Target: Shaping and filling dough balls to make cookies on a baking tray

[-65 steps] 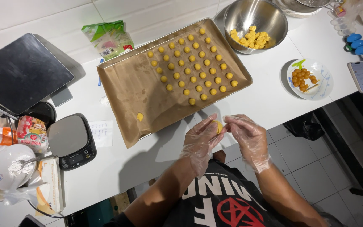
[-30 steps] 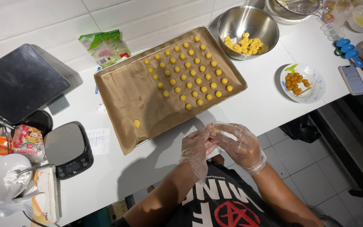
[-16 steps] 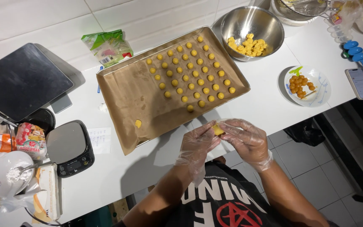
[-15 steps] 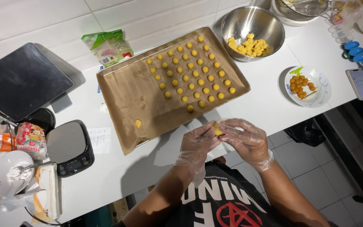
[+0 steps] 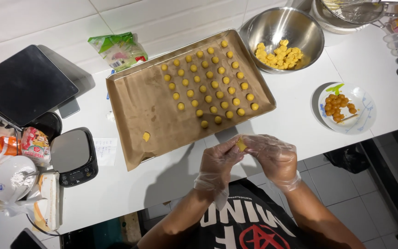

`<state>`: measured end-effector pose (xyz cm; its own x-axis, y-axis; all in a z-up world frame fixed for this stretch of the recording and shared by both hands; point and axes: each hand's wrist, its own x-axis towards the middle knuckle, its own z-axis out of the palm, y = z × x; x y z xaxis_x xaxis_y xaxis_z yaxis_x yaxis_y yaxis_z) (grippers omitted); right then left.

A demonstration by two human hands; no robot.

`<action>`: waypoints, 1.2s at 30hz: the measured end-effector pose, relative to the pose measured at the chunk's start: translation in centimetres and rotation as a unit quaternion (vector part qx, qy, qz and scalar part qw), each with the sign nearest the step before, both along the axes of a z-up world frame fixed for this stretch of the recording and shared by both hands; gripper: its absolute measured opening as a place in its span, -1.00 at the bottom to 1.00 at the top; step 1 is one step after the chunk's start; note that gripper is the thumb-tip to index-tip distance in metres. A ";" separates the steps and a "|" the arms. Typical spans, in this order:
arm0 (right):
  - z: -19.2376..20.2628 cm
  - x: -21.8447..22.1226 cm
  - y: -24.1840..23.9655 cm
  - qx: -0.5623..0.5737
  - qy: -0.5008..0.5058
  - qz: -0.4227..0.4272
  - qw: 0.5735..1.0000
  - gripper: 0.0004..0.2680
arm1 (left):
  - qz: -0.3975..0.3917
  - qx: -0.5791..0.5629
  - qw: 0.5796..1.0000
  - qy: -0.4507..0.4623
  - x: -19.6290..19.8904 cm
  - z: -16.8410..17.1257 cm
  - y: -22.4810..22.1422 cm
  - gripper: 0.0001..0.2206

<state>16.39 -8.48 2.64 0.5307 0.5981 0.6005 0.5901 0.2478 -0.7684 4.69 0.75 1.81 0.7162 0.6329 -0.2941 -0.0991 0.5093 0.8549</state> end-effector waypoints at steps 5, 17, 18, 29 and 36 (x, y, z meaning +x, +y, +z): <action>-0.3 3.2 -0.1 0.022 -0.015 0.010 1.000 -0.88 | 0.034 0.020 0.999 0.010 3.4 -2.4 -0.7 -0.64; -1.3 8.0 -0.3 0.040 -0.052 0.037 0.997 -0.63 | 0.082 0.043 0.996 -0.020 8.7 1.8 -3.8 -0.59; -1.2 8.3 -0.2 0.026 -0.071 0.026 0.997 -0.66 | 0.082 0.033 0.995 -0.042 8.9 1.8 -4.0 -0.57; 0.8 11.8 -1.0 -0.015 -0.145 0.090 0.985 -0.50 | 0.154 -0.312 0.922 -0.172 11.8 3.1 -2.9 -0.44; 4.2 9.4 3.6 0.024 -0.311 0.241 0.919 -0.22 | 0.147 -0.293 0.901 -0.283 12.3 4.9 -3.3 -0.37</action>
